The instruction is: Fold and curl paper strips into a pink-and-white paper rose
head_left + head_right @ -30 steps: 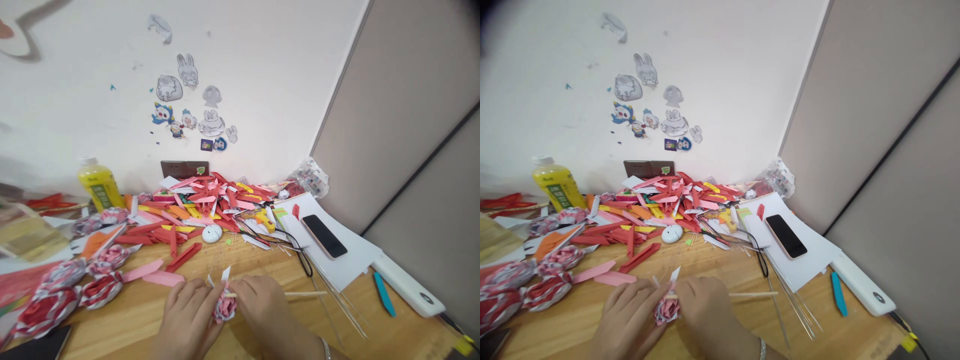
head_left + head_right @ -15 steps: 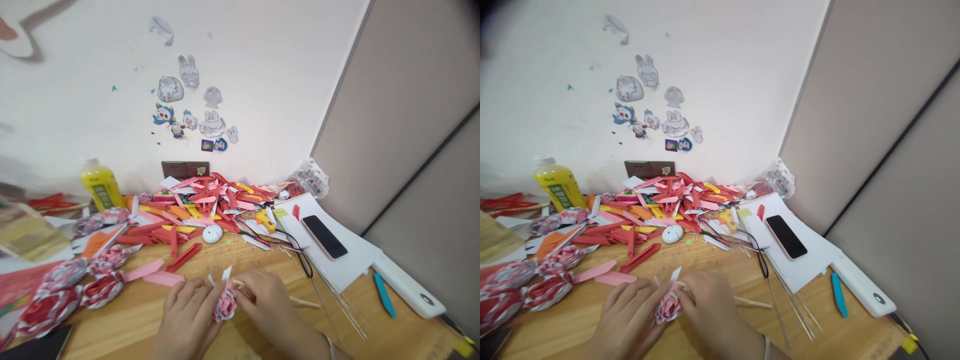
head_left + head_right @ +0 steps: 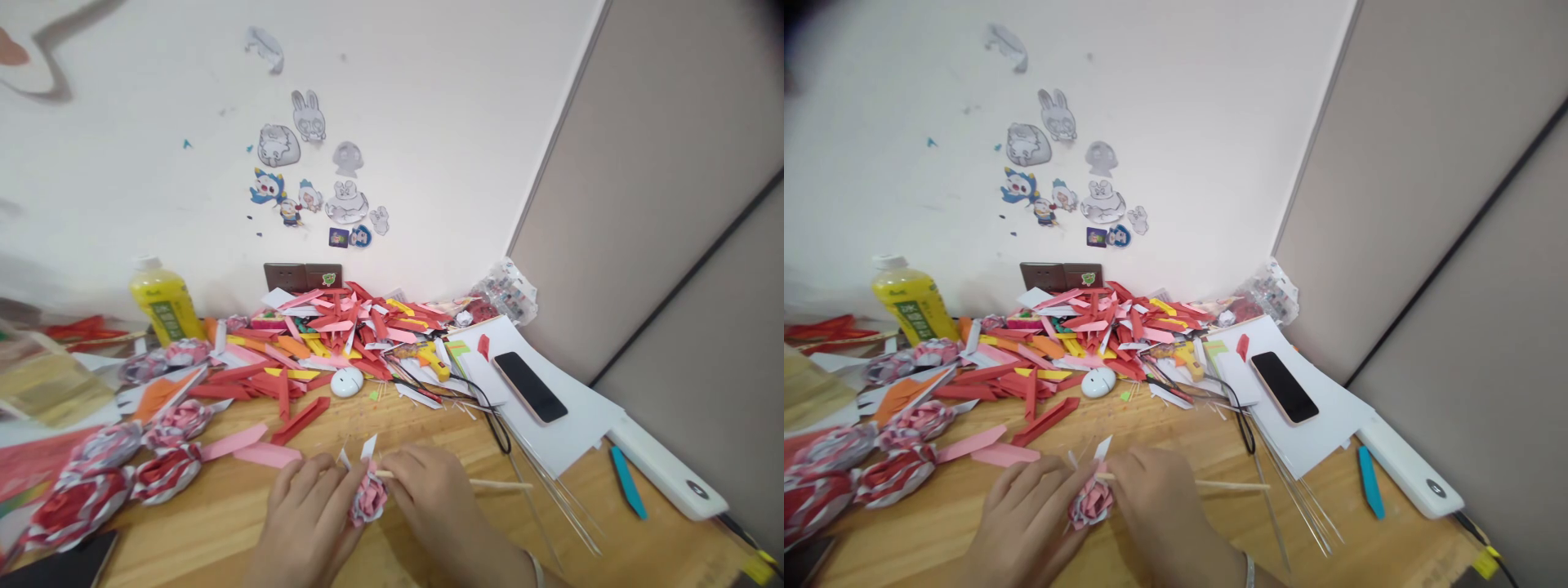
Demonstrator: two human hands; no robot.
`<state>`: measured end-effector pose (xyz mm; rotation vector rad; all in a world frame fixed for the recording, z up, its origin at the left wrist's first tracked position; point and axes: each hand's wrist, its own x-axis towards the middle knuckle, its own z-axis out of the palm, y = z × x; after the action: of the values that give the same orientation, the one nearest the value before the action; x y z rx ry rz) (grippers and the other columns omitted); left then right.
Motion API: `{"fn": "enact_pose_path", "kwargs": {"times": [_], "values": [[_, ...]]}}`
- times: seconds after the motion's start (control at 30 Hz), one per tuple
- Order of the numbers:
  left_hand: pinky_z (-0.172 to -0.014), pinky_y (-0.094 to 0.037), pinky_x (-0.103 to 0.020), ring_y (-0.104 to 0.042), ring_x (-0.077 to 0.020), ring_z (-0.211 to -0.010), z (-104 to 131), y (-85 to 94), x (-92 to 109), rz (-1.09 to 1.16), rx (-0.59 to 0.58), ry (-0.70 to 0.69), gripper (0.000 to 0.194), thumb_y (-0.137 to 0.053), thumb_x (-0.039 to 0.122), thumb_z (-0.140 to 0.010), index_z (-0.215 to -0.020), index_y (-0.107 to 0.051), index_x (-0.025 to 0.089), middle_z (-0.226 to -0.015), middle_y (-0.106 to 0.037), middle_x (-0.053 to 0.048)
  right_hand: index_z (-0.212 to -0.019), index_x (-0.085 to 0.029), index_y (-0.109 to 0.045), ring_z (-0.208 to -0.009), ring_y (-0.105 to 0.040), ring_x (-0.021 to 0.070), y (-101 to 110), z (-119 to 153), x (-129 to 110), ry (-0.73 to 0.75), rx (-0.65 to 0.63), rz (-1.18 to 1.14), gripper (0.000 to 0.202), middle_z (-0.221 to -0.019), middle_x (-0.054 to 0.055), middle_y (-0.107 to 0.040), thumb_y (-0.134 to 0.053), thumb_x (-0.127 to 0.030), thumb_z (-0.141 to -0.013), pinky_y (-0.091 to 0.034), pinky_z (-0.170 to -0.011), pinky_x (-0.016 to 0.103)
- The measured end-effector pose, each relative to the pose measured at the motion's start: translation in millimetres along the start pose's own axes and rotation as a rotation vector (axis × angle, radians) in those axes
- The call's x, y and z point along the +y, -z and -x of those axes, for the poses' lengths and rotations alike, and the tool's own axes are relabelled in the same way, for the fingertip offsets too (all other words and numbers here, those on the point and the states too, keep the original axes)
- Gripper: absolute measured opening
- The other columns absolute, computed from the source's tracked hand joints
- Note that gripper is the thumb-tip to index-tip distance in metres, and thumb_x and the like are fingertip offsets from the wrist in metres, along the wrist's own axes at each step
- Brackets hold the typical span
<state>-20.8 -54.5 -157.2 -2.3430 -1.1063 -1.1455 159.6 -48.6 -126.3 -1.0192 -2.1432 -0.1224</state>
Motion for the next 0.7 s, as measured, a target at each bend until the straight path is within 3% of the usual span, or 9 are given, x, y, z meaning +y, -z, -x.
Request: {"fn": "enact_pose_path", "kwargs": {"times": [0.17,0.7], "values": [[-0.087,-0.034,-0.040,-0.058,-0.0225,-0.087,2.4,-3.6,0.6,0.041,0.024,0.038,0.024,-0.051,0.021,-0.087,-0.108,-0.063,0.021,-0.082,-0.070,-0.004,-0.070,-0.018,-0.057,-0.049,-0.050,0.0139,-3.8,1.9,1.5,0.054,0.051,0.088,0.044,-0.057,0.001,-0.057,-0.025,-0.025,-0.101,-0.025,-0.047,0.028],[-0.088,-0.035,-0.039,-0.059,-0.0213,-0.087,2.0,-2.9,1.2,0.028,0.023,0.032,0.024,-0.053,0.023,-0.086,-0.108,-0.063,0.021,-0.082,-0.070,-0.004,-0.079,-0.018,-0.056,-0.051,-0.051,0.0159,-14.7,10.0,5.8,0.108,0.050,0.153,0.024,-0.063,0.001,-0.058,-0.038,-0.017,-0.095,-0.027,-0.047,0.029]]}}
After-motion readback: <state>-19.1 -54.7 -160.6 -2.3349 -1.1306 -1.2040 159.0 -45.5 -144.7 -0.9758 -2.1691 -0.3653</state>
